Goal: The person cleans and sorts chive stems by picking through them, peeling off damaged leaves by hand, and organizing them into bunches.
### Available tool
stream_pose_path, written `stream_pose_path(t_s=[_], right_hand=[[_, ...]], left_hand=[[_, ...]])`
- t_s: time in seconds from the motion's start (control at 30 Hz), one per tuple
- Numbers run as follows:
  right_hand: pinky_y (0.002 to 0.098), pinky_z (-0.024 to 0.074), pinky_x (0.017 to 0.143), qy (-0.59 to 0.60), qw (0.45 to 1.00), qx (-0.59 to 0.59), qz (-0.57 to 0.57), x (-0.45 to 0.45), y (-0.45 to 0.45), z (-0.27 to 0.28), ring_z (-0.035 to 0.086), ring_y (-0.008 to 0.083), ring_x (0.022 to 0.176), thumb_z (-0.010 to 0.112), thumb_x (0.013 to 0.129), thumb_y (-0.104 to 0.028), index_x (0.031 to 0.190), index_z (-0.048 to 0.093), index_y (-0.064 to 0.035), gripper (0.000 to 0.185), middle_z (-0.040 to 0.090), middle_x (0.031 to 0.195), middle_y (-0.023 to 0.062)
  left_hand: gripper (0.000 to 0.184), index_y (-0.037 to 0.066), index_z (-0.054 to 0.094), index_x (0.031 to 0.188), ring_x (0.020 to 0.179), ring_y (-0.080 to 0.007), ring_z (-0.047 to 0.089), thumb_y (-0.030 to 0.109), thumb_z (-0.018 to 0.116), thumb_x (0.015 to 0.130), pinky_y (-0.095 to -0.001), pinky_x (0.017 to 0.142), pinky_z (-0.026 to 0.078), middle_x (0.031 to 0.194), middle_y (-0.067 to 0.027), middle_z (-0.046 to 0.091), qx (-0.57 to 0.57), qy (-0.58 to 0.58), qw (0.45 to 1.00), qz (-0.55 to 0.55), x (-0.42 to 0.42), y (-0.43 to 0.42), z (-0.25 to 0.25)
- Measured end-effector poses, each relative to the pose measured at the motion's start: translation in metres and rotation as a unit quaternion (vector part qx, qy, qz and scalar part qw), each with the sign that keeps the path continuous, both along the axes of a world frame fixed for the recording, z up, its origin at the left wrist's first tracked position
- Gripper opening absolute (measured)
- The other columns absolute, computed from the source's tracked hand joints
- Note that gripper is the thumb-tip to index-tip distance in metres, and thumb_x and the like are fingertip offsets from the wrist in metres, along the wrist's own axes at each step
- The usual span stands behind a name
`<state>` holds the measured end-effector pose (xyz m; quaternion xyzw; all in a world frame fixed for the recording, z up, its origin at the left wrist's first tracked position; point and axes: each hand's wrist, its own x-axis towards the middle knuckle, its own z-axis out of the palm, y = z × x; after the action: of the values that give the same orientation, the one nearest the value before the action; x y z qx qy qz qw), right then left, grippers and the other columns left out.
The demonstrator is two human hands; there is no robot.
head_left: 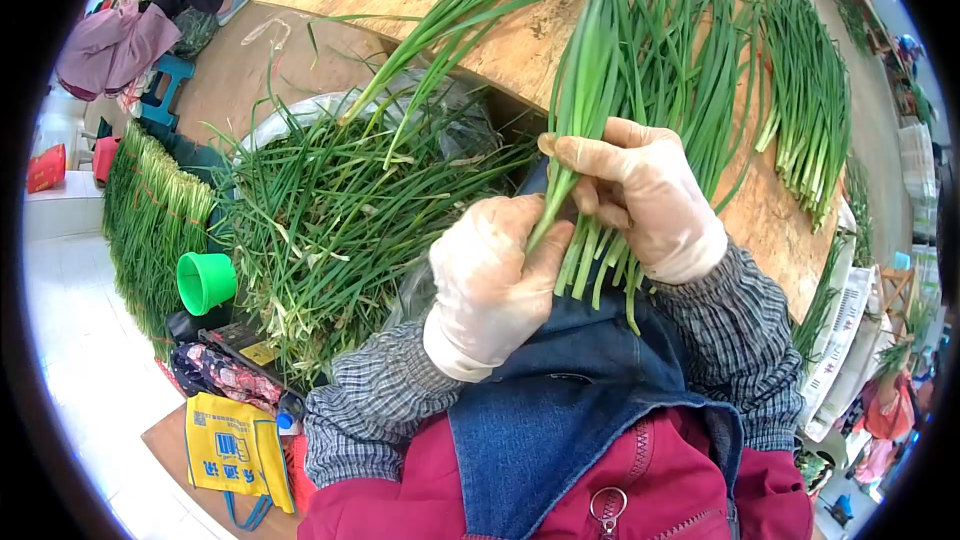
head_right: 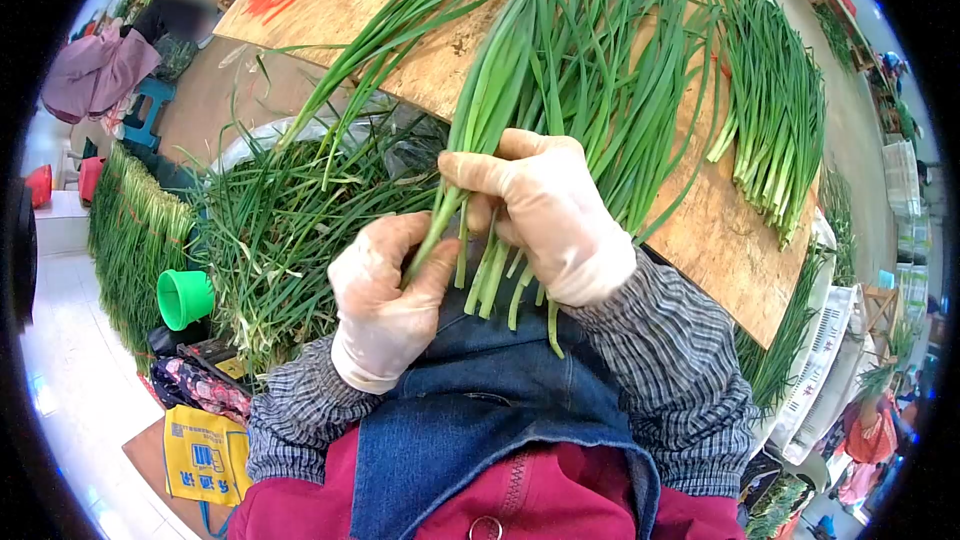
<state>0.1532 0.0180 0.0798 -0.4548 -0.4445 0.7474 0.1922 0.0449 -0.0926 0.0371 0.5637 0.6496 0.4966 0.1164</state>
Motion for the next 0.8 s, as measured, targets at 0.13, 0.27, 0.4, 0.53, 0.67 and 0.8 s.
stream_pose_path(t_s=[0.13, 0.27, 0.4, 0.53, 0.67, 0.8], right_hand=[[0.0173, 0.0355, 0.043, 0.078, 0.994, -0.067, -0.038, -0.003, -0.001, -0.014, 0.049, 0.0065, 0.051, 0.066, 0.076, -0.008, 0.088, 0.063, 0.0042, 0.017, 0.06, 0.071, 0.0048], [0.0168, 0.0346, 0.04, 0.079, 0.993, -0.071, -0.049, -0.003, -0.002, -0.01, 0.05, 0.0065, 0.05, 0.066, 0.076, -0.006, 0.089, 0.062, 0.0057, 0.018, 0.061, 0.072, 0.0057], [0.0165, 0.0325, 0.038, 0.071, 0.995, -0.028, -0.064, -0.003, -0.001, -0.004, 0.047, 0.006, 0.046, 0.065, 0.077, -0.006, 0.087, 0.061, 0.0061, 0.016, 0.061, 0.071, 0.0069], [0.0172, 0.0305, 0.036, 0.092, 0.993, 0.028, -0.076, 0.016, 0.016, 0.002, 0.043, 0.0051, 0.043, 0.062, 0.078, -0.004, 0.088, 0.06, 0.0083, 0.016, 0.06, 0.07, 0.0079], [0.0167, 0.0307, 0.035, 0.02, 0.997, 0.039, -0.067, 0.039, 0.021, 0.009, 0.041, 0.0039, 0.042, 0.062, 0.077, -0.008, 0.09, 0.06, 0.0083, 0.021, 0.059, 0.07, 0.0078], [0.0171, 0.0335, 0.035, -0.061, 0.994, 0.068, -0.059, 0.046, 0.019, -0.002, 0.048, 0.0064, 0.042, 0.062, 0.079, -0.009, 0.087, 0.059, 0.006, 0.017, 0.059, 0.064, 0.007]], left_hand=[[0.017, -0.002, 0.06, 0.09, 0.071, -0.0074, 0.054, 0.014, 0.063, 0.083, -0.0206, 0.065, 0.043, 0.079, -0.0023, 0.061, -0.211, -0.468, 0.854, -0.077, -0.008, 0.009, 0.019], [0.008, -0.002, 0.062, 0.083, 0.068, -0.0091, 0.054, 0.006, 0.061, 0.081, -0.0216, 0.062, 0.043, 0.077, -0.0049, 0.061, -0.173, -0.484, 0.858, 0.0, -0.004, 0.014, 0.008], [0.004, -0.002, 0.063, 0.079, 0.064, -0.0119, 0.053, 0.001, 0.063, 0.077, -0.0247, 0.059, 0.043, 0.07, -0.0054, 0.058, -0.078, -0.344, 0.933, 0.071, -0.005, -0.001, 0.003], [0.012, 0.003, 0.062, 0.081, 0.048, -0.004, 0.04, 0.012, 0.057, 0.087, -0.0187, 0.043, 0.029, 0.068, -0.002, 0.061, 0.116, -0.288, 0.931, 0.191, -0.028, -0.037, -0.006], [0.025, 0.003, 0.06, 0.073, 0.048, -0.0062, 0.041, 0.021, 0.054, 0.09, -0.0191, 0.045, 0.031, 0.064, -0.0026, 0.057, -0.021, -0.226, 0.887, 0.403, -0.097, -0.086, -0.035], [0.022, 0.001, 0.059, 0.068, 0.057, -0.0143, 0.053, 0.016, 0.062, 0.084, -0.0271, 0.052, 0.043, 0.065, -0.0073, 0.058, -0.127, -0.042, 0.932, 0.338, -0.107, -0.077, -0.056]])
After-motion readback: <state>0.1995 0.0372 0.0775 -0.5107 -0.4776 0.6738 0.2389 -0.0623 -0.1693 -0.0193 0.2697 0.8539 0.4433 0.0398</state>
